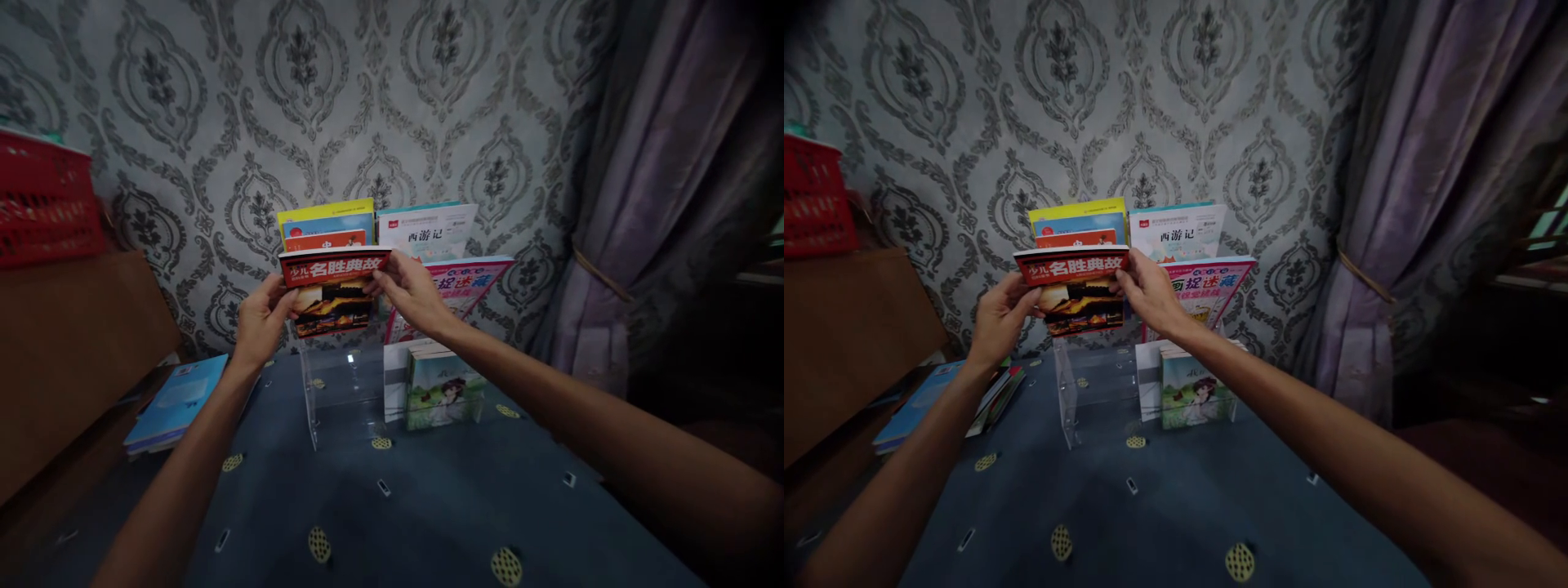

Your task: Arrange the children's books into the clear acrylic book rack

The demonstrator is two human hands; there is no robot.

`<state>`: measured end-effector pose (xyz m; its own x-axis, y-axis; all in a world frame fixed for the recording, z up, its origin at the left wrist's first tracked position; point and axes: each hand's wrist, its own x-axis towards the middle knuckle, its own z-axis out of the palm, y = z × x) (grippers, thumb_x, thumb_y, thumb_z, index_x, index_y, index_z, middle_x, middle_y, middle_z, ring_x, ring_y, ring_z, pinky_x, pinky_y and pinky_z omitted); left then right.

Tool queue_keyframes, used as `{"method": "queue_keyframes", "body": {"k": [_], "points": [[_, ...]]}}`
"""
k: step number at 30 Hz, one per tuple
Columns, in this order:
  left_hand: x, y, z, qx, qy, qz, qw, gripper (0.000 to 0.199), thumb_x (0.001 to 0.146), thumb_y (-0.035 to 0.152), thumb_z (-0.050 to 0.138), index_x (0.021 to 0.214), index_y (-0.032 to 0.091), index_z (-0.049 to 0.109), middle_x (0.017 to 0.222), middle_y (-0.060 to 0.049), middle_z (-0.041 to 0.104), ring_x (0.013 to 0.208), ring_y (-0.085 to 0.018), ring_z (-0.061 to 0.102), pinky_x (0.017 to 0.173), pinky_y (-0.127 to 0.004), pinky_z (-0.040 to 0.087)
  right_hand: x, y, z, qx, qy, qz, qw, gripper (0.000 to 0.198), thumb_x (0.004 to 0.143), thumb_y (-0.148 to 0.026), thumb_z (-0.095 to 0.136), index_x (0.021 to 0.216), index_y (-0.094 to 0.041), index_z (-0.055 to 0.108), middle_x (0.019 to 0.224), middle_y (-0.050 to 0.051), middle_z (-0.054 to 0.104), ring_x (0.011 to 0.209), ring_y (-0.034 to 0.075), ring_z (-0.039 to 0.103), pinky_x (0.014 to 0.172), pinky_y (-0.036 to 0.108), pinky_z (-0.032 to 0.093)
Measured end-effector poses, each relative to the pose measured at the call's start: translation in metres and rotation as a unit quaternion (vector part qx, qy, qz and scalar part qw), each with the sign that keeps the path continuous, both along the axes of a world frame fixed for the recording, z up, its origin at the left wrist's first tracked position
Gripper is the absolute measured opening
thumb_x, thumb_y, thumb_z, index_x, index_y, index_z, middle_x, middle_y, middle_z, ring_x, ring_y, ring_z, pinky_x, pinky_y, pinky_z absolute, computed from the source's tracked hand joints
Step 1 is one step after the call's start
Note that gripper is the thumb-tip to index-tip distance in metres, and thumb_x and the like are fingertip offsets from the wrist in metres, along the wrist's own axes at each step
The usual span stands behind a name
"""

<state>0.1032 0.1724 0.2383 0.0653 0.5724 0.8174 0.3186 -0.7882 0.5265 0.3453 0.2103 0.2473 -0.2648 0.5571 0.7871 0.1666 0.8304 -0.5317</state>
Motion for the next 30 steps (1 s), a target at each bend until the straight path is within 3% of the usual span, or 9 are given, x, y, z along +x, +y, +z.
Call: {"method": "queue_keyframes", "body": {"k": [6,12,25,30], "points": [[0.000,0.005,-0.005,-0.007,-0.016,-0.021,1.000,0.035,0.086,0.043,0.065,0.107,0.015,0.064,0.094,-0.005,0.073,0.077,-0.015,0.066,0.058,-0.021,0.055,0.003,-0.001,0.000,0.009,-0.018,-0.015,1.000,0.014,0.094,-0.029,0.050,0.105,-0.023,0.056,0.079,0.002,0.065,0.074,0.020,0.067,0.074,0.039,0.057],[0.001,0.002,-0.011,-0.014,-0.033,-0.029,0.999,0.030,0.085,0.042,0.067,0.102,0.017,0.065,0.097,-0.005,0.073,0.076,-0.015,0.066,0.059,-0.021,0.056,0.005,-0.010,-0.001,0.022,-0.022,-0.016,0.999,0.017,0.094,-0.040,0.052,0.098,-0.024,0.056,0.077,0.002,0.065,0.072,0.021,0.066,0.071,0.039,0.056],[0.002,-0.023,-0.014,0.027,-0.006,-0.004,1.000,0.023,0.089,0.036,0.064,0.104,0.018,0.066,0.100,-0.003,0.072,0.078,-0.013,0.065,0.059,-0.021,0.055,0.007,-0.028,-0.008,0.047,-0.001,-0.008,0.999,0.032,0.095,-0.053,0.052,0.109,-0.025,0.058,0.084,0.002,0.065,0.070,0.018,0.065,0.068,0.034,0.054],[0.001,-0.021,-0.031,-0.037,-0.006,-0.024,0.999,0.028,0.087,0.037,0.064,0.108,0.018,0.065,0.102,-0.005,0.072,0.078,-0.014,0.066,0.057,-0.020,0.054,0.010,-0.030,-0.026,0.005,-0.023,0.005,1.000,0.029,0.095,-0.050,0.052,0.106,-0.023,0.059,0.081,0.002,0.066,0.067,0.017,0.065,0.067,0.034,0.054]]}}
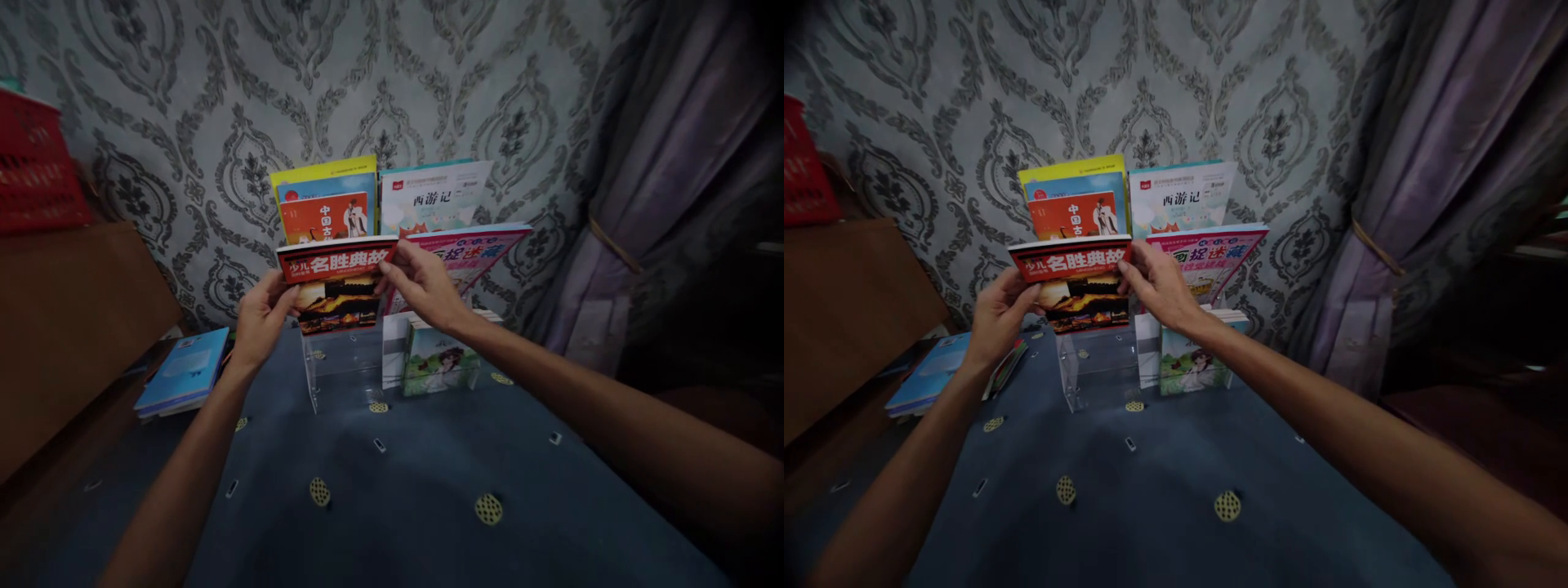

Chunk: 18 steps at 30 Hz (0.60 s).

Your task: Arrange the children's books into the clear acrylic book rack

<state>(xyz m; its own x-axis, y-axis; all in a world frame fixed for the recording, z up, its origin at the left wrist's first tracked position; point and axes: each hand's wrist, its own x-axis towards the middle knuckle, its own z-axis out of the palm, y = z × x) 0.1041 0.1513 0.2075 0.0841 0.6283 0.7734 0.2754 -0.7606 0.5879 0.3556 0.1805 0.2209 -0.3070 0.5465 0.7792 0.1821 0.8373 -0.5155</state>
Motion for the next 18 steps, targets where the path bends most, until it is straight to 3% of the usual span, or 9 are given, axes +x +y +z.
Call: {"method": "queue_keyframes", "body": {"k": [8,13,18], "points": [[-0.003,0.017,-0.043,-0.087,0.001,-0.015,0.996,0.029,0.086,0.037,0.060,0.107,0.017,0.064,0.111,-0.007,0.072,0.093,-0.020,0.068,0.062,-0.025,0.056,-0.001,0.020,-0.045,-0.096,-0.023,0.003,0.995,0.016,0.093,-0.036,0.051,0.096,-0.021,0.054,0.077,0.002,0.065,0.070,0.020,0.070,0.066,0.034,0.057],[-0.004,0.021,-0.046,-0.083,0.011,-0.013,0.996,0.027,0.088,0.034,0.059,0.108,0.018,0.063,0.111,-0.006,0.072,0.091,-0.018,0.068,0.062,-0.024,0.055,-0.001,0.025,-0.046,-0.126,-0.018,0.020,0.992,0.015,0.092,-0.031,0.051,0.102,-0.020,0.054,0.077,0.002,0.067,0.068,0.019,0.070,0.065,0.034,0.058],[-0.004,0.021,-0.046,-0.082,-0.008,-0.021,0.996,0.026,0.087,0.034,0.060,0.109,0.019,0.064,0.111,-0.006,0.072,0.093,-0.018,0.067,0.062,-0.024,0.056,-0.002,0.022,-0.037,-0.105,-0.044,-0.012,0.993,0.016,0.093,-0.029,0.050,0.105,-0.020,0.056,0.074,0.002,0.068,0.064,0.019,0.067,0.063,0.034,0.056]]}}
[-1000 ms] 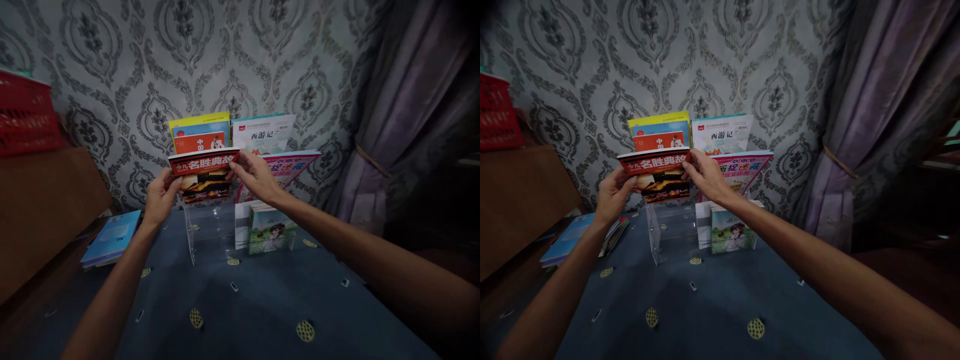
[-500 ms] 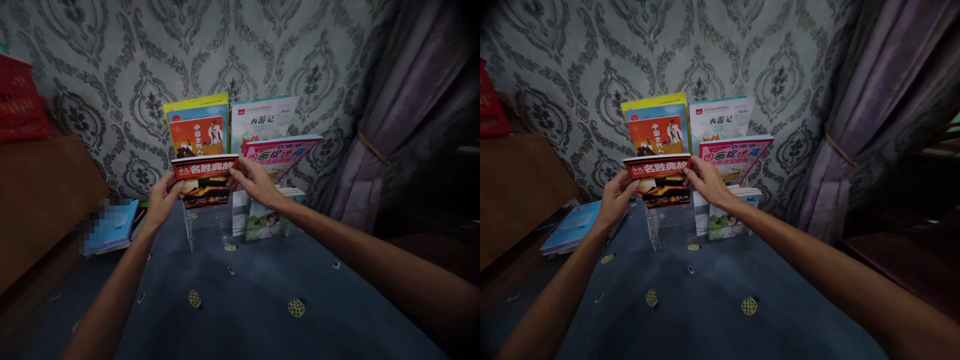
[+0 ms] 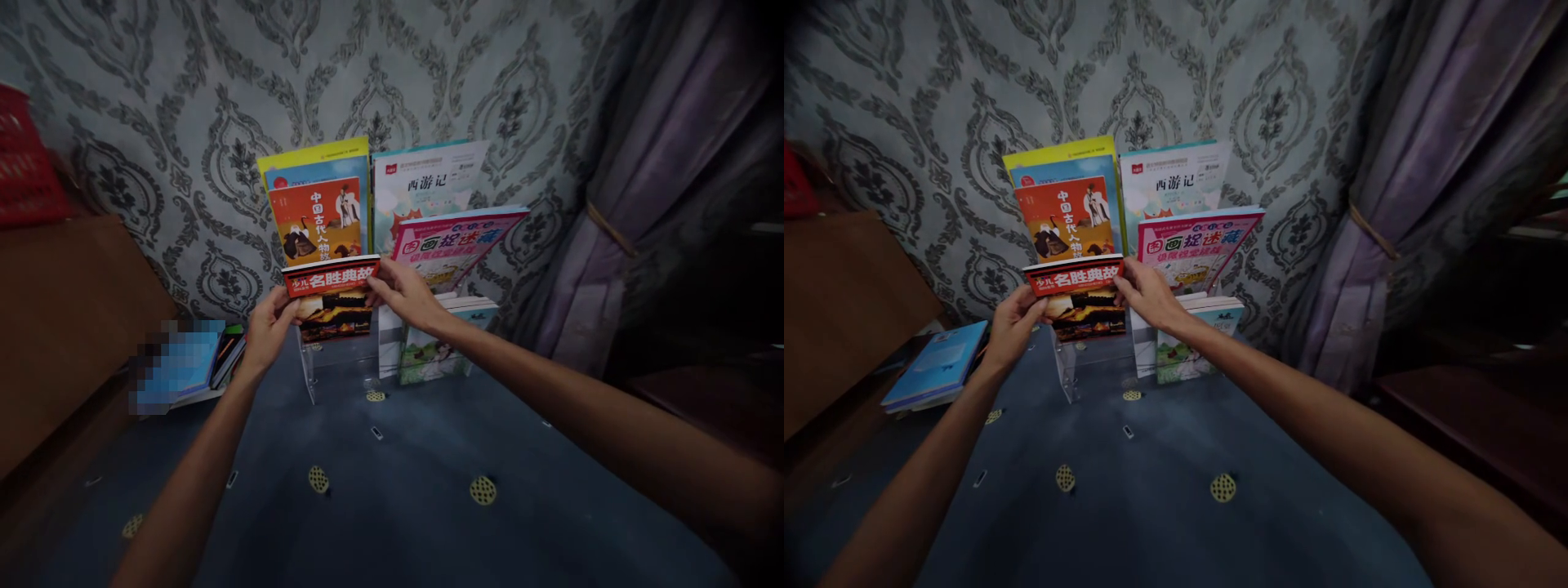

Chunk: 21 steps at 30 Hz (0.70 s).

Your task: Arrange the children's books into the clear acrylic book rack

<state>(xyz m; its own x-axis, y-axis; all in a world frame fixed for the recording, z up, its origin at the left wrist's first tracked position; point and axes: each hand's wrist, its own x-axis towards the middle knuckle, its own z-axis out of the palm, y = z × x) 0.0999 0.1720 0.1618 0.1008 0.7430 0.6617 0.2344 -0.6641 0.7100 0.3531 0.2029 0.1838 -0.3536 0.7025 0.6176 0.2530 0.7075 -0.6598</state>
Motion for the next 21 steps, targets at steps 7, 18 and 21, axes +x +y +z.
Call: {"method": "queue_keyframes", "body": {"k": [7,18,21], "points": [[0.002,-0.002,-0.006,-0.017,0.006,-0.004,1.000,0.029,0.087,0.034,0.059,0.111,0.018,0.064,0.112,-0.007,0.072,0.088,-0.018,0.068,0.056,-0.023,0.053,-0.001,0.004,-0.005,0.003,-0.014,-0.032,0.999,0.006,0.092,-0.025,0.050,0.093,-0.020,0.054,0.070,0.001,0.066,0.062,0.018,0.067,0.060,0.031,0.054],[-0.018,0.005,-0.024,0.023,0.182,0.140,0.973,0.023,0.090,0.033,0.055,0.102,0.019,0.068,0.096,-0.005,0.074,0.090,-0.022,0.067,0.084,-0.034,0.051,-0.006,0.000,-0.009,-0.059,-0.070,-0.034,0.995,0.008,0.087,-0.015,0.052,0.083,-0.021,0.050,0.065,-0.001,0.066,0.059,0.018,0.067,0.058,0.031,0.055],[-0.016,0.004,-0.022,0.020,0.187,0.150,0.971,0.022,0.090,0.034,0.054,0.099,0.019,0.067,0.095,-0.005,0.074,0.091,-0.022,0.067,0.084,-0.034,0.050,-0.005,-0.005,-0.005,-0.014,-0.086,-0.083,0.993,0.006,0.088,-0.016,0.053,0.084,-0.021,0.052,0.074,0.001,0.068,0.063,0.018,0.067,0.058,0.029,0.051]]}}
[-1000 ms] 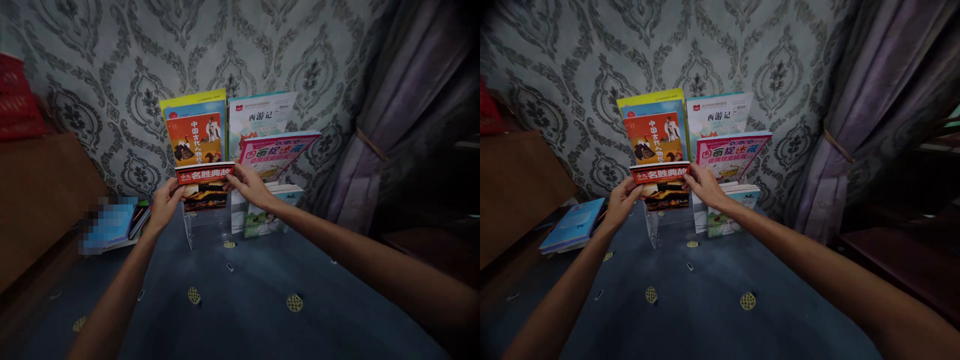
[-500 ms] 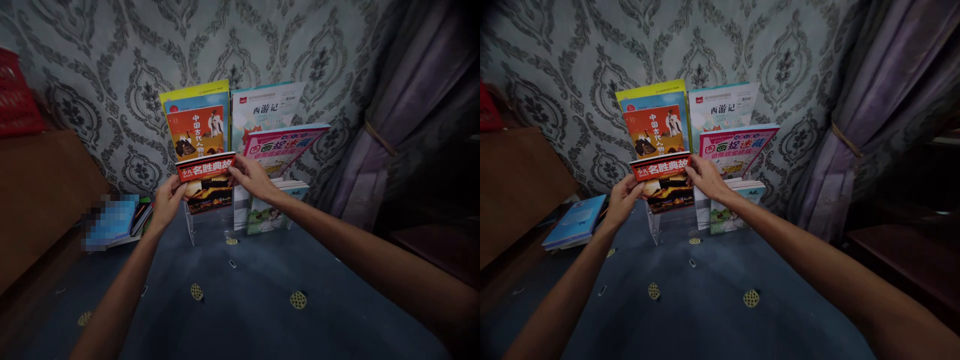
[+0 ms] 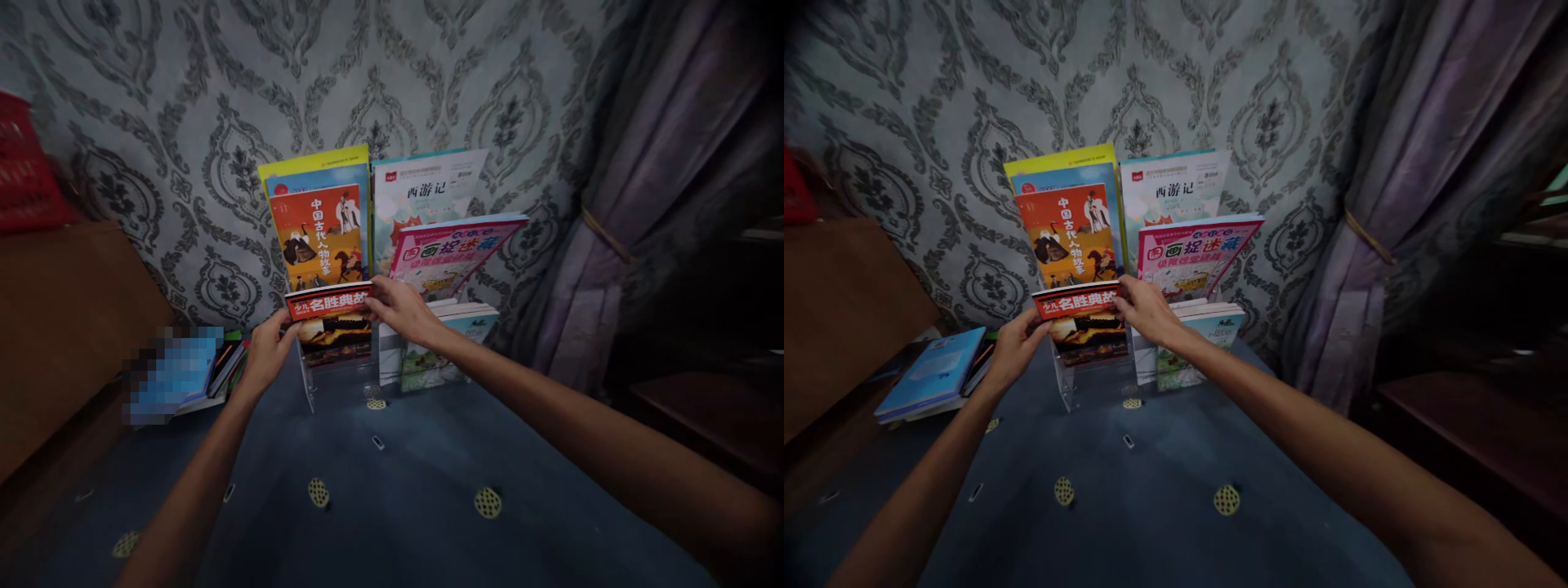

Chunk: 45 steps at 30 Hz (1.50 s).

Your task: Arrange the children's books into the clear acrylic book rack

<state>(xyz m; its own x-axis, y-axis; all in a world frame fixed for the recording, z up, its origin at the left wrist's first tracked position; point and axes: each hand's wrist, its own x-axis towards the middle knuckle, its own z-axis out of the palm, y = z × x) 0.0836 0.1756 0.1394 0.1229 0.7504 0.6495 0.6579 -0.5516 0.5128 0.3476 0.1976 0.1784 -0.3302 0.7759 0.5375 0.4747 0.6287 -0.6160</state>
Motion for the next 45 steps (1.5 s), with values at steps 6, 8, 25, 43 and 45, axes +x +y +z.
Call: {"method": "queue_keyframes", "body": {"k": [6,8,25,43,45], "points": [[0.002,0.002,-0.003,0.005,0.002,0.005,1.000,0.021,0.090,0.032,0.051,0.102,0.018,0.062,0.105,-0.007,0.071,0.098,-0.023,0.065,0.087,-0.034,0.049,0.005,-0.003,0.009,0.012,-0.074,-0.030,0.997,0.011,0.089,-0.019,0.056,0.078,-0.021,0.053,0.066,-0.001,0.065,0.055,0.015,0.060,0.054,0.025,0.041],[0.003,0.002,-0.003,0.005,0.009,0.008,1.000,0.021,0.090,0.031,0.050,0.104,0.019,0.061,0.107,-0.007,0.071,0.100,-0.024,0.065,0.089,-0.036,0.048,0.006,-0.002,0.011,0.002,-0.076,-0.029,0.997,0.014,0.089,-0.019,0.056,0.076,-0.021,0.052,0.062,-0.002,0.063,0.050,0.013,0.058,0.052,0.025,0.039],[0.007,-0.012,-0.002,-0.005,0.013,0.032,0.999,0.027,0.092,0.042,0.046,0.096,0.020,0.061,0.092,-0.004,0.070,0.079,-0.021,0.063,0.067,-0.029,0.046,0.032,-0.010,0.020,-0.031,-0.068,-0.011,0.997,0.021,0.084,-0.020,0.060,0.102,-0.016,0.070,0.081,0.003,0.073,0.047,0.012,0.062,0.055,0.027,0.049],[0.009,-0.012,-0.007,-0.001,0.004,0.049,0.999,0.031,0.091,0.046,0.046,0.102,0.021,0.061,0.097,-0.004,0.072,0.078,-0.021,0.063,0.067,-0.029,0.046,0.129,0.023,0.008,-0.094,-0.153,0.016,0.984,0.017,0.080,-0.022,0.061,0.087,-0.017,0.076,0.079,0.003,0.073,0.072,0.017,0.064,0.067,0.028,0.049],[0.009,-0.012,-0.007,-0.004,0.006,0.050,0.999,0.032,0.091,0.046,0.046,0.102,0.021,0.061,0.098,-0.004,0.072,0.079,-0.021,0.063,0.068,-0.030,0.046,0.131,0.030,0.010,-0.123,-0.152,0.047,0.980,0.016,0.080,-0.029,0.064,0.083,-0.017,0.075,0.074,0.001,0.070,0.067,0.015,0.061,0.063,0.026,0.047]]}}
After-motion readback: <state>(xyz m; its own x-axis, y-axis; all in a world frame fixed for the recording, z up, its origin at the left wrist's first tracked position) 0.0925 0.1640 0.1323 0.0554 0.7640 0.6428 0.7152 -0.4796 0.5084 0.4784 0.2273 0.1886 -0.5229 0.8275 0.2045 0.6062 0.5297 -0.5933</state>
